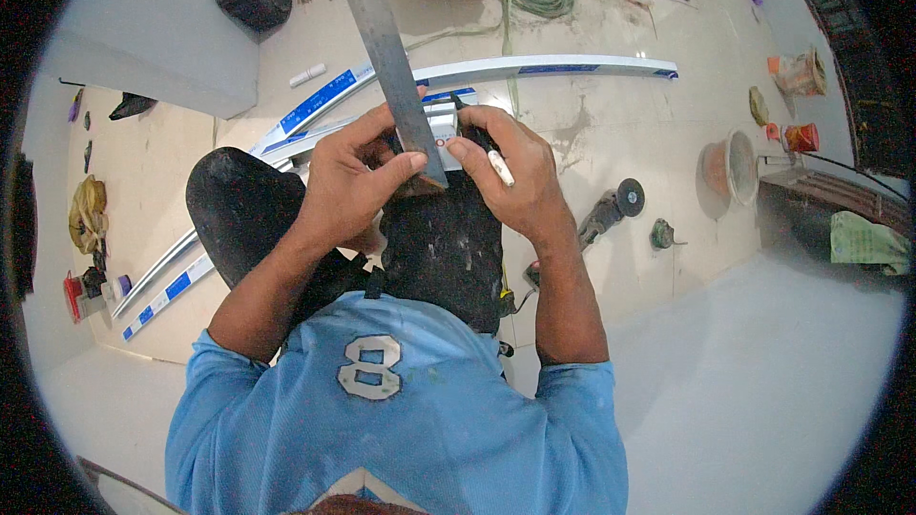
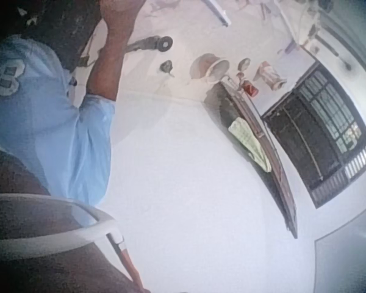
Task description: The person measures and marks a metal profile using a ruler and marker, then cuts it with an angle grinder. They repeat the process on another profile, using a clamp to secure it before cutting.
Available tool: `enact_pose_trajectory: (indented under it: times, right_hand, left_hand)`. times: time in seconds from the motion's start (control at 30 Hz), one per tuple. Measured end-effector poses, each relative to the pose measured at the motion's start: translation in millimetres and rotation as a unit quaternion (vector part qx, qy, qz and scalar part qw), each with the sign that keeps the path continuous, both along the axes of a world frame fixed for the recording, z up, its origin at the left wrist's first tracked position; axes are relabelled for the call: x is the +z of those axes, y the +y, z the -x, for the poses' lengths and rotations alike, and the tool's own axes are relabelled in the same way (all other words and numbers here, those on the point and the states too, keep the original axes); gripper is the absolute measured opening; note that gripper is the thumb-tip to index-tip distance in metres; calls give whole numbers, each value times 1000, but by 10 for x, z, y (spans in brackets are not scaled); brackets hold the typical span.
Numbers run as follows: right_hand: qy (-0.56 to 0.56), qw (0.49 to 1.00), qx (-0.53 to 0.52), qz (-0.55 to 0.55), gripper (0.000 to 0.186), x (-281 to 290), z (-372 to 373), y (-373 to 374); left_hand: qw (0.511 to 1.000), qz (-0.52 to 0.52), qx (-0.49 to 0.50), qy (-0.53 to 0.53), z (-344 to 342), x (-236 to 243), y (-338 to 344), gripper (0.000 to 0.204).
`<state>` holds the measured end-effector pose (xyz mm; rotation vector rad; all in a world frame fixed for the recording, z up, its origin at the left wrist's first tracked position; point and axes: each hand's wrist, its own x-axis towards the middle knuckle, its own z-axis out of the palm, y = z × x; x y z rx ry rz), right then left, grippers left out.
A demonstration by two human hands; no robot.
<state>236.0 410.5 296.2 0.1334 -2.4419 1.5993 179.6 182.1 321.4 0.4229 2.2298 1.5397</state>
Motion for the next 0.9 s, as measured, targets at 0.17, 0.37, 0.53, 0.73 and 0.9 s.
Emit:
enact_pose_trajectory:
  times: [0.17,0.37,0.53,0.73,0.9]
  right_hand:
    - [14,1000,-14,-9,28,-61,37,-10]
    - [21,999,-43,5,27,-86,64,-69]
    - [13,999,-38,-4,28,-80,55,-67]
    - [26,999,-44,3,31,-162,49,-52]
    - [-9,999,-30,-25,40,-40,-30,-44]
  left_hand:
    - [999,-3,2,-44,77,-58,11,66]
    - [997,-61,4,-50,98,-123,16,67]
    - [997,-60,10,-47,62,-118,30,68]
    - [998,-45,13,-48,15,-40,62,67]
    - [998,-39,7,-39,-13,-45,48,65]
